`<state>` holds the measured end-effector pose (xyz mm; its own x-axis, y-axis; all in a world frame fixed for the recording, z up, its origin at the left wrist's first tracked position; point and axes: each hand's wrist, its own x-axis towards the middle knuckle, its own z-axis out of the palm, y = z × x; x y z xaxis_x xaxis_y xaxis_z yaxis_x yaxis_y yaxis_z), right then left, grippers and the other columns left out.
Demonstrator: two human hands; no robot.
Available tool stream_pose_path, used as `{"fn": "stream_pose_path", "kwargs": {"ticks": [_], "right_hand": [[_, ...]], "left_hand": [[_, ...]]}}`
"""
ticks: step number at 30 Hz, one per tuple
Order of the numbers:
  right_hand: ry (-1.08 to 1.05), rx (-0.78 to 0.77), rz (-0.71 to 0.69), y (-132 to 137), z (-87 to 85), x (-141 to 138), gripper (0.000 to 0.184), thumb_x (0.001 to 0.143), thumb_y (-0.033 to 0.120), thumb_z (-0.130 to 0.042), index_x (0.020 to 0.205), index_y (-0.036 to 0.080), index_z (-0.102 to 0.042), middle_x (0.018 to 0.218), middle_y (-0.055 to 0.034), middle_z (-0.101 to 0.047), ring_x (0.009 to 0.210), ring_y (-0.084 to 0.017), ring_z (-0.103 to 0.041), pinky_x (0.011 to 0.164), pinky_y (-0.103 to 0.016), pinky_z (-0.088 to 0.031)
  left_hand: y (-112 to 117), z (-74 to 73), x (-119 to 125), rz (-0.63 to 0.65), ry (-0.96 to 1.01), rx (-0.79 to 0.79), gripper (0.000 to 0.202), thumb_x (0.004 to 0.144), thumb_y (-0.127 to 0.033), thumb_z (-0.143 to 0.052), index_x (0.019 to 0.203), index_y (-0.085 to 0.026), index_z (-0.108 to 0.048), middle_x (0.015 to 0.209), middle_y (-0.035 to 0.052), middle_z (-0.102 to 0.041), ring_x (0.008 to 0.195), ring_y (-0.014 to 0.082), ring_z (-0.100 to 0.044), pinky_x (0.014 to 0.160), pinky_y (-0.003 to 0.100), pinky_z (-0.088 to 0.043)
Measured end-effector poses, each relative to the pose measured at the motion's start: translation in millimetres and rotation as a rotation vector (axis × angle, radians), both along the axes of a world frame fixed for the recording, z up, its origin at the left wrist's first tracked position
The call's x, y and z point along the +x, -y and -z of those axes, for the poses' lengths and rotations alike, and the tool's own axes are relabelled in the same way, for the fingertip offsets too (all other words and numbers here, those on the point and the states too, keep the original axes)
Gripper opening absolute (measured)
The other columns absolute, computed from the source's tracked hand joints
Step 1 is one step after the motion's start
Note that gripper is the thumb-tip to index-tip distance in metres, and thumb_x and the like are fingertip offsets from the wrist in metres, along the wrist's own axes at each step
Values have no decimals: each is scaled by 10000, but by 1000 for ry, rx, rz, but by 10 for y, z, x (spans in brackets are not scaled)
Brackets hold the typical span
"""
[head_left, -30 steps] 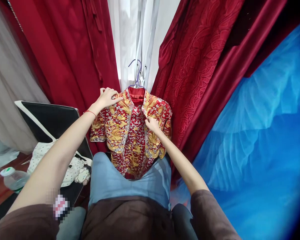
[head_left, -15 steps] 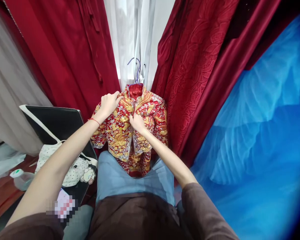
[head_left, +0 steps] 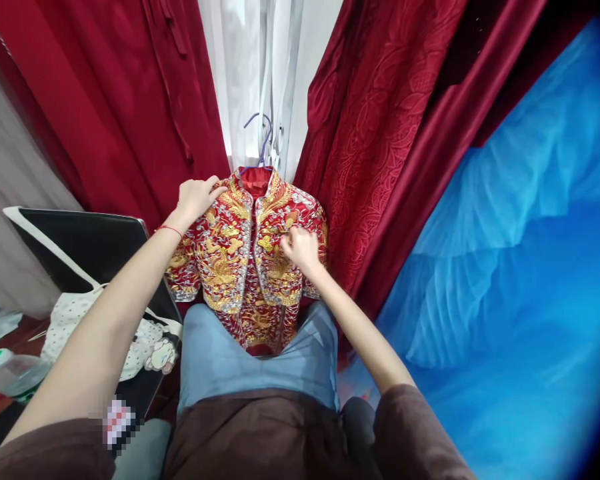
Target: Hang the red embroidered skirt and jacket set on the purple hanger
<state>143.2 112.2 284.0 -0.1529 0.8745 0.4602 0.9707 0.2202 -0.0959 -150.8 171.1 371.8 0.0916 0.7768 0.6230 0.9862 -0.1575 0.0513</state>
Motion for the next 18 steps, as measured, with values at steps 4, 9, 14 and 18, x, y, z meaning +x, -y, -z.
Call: {"fn": "stream_pose_path", "kwargs": {"ticks": [4,9,14,18], "right_hand": [[138,228,179,-68,-248,560,490,1033,415,-266,1170,63,-577,1164,-252,-636,1115,-355,-559,1015,-509,-344],[234,143,163,-218,-202,726,608,1001,555,-357,1188,8,-543,1169,-291,-611,1132,-376,-530,956,-468,-401],[98,-27,223,-419,-167,716,330,1005,196,-346,1218,48,-550,1173,-245,-636,1080,-306,-610,837,-356,-451],[123,-49,234,-499,-294,945,396,981,78,-253,1220,85,-568,1190,-227,-634,1019,-283,-650,785,-333,-451]], "left_hand": [[-186,-12,-80,59,-35,22,518,988,-563,-316,1105,-171,-634,976,180,-710,1077,370,-643,1006,502,-388],[-247,13,-133,171,30,48,484,975,-550,-328,1055,-181,-631,1015,166,-692,1154,346,-612,1110,527,-312],[-188,10,-161,171,11,44,495,977,-554,-324,1058,-177,-635,1000,161,-691,1145,340,-616,1118,520,-311],[-170,26,-174,148,22,54,480,981,-547,-346,1072,-184,-648,998,155,-691,1122,336,-618,1103,513,-325]]}}
